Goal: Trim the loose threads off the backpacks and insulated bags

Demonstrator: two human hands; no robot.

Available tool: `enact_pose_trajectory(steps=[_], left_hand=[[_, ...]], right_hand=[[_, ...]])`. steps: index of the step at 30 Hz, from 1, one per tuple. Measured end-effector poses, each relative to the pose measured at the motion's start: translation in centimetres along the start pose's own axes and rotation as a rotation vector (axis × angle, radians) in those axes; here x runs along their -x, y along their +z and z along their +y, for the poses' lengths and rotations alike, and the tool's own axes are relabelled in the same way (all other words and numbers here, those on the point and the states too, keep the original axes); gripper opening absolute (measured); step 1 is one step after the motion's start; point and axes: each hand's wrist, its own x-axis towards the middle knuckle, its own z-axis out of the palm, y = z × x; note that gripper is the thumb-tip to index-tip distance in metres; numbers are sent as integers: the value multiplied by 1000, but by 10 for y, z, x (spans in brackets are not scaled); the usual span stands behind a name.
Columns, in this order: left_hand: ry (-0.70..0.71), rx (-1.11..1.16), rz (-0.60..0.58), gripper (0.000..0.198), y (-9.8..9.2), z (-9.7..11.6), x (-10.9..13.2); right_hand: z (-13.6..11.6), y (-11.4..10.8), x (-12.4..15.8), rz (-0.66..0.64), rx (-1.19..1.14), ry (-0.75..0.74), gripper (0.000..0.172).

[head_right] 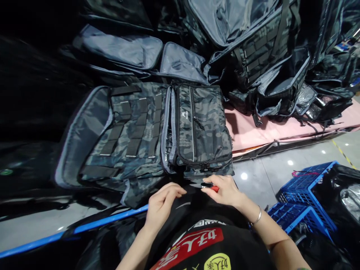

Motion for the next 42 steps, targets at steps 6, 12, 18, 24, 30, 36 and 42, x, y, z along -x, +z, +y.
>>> enact_pose_trajectory(steps=[6, 12, 18, 24, 30, 36, 42], left_hand=[[456, -550, 184, 40, -14, 23, -44], [487, -822, 12, 31, -11, 21, -95], [451, -849, 62, 30, -11, 1, -106], [353, -861, 40, 30, -11, 4, -113], [225, -910, 11, 28, -5, 12, -121], [341, -864, 7, 26, -10, 10, -116], [583, -734, -175, 36, 15, 33, -94]], right_hand=[[22, -22, 17, 159, 157, 32, 33], [43, -15, 23, 154, 352, 76, 15], [47, -4, 15, 195, 359, -92, 25], [44, -8, 8, 133, 385, -134, 20], [42, -8, 6, 143, 388, -150, 23], [44, -6, 10, 179, 357, -124, 24], [49, -3, 18, 121, 378, -60, 28]])
